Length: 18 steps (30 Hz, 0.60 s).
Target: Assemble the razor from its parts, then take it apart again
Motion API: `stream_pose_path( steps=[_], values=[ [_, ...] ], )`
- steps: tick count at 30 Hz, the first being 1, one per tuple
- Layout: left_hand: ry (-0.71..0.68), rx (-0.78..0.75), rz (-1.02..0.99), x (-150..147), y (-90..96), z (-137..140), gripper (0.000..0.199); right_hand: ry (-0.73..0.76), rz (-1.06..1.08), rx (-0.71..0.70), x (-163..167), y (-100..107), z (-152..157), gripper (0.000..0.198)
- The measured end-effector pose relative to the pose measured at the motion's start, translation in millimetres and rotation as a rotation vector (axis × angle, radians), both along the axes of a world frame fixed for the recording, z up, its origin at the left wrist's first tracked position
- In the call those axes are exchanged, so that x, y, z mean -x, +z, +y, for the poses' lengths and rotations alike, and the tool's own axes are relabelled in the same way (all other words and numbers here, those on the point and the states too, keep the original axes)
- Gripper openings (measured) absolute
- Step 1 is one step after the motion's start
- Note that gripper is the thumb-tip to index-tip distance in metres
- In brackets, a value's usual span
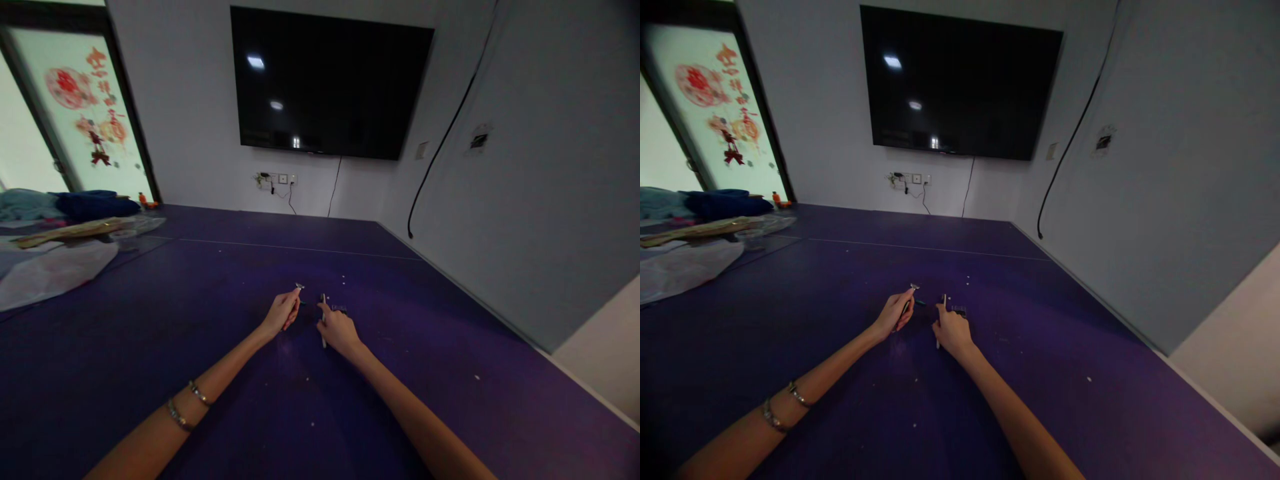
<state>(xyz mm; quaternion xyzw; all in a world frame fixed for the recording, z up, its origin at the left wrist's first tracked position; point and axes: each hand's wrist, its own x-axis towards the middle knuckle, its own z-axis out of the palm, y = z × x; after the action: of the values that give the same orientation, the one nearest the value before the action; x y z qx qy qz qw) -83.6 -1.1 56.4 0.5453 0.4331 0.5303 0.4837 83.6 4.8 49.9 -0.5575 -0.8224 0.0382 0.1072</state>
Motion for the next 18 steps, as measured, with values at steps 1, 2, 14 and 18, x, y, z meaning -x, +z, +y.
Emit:
stream_pose_path(
  steps=[1,2,14,18],
  values=[
    [0.003,0.002,0.002,-0.1,-0.4,0.2,0.045,0.003,0.005,-0.009,-1.5,0.5,0.9,0.047],
    [0.005,0.001,0.002,-0.2,-0.6,0.4,0.045,0.005,0.018,-0.018,-3.7,1.4,2.0,0.047],
    [0.075,-0.075,0.0,-1.5,11.7,-3.8,0.03,0.156,0.693,-0.069,-70.6,35.1,22.4,0.039],
    [-0.016,-0.084,0.035,-5.5,18.7,-10.0,0.028,0.194,0.855,0.067,-89.0,53.9,17.5,0.042]
  ],
)
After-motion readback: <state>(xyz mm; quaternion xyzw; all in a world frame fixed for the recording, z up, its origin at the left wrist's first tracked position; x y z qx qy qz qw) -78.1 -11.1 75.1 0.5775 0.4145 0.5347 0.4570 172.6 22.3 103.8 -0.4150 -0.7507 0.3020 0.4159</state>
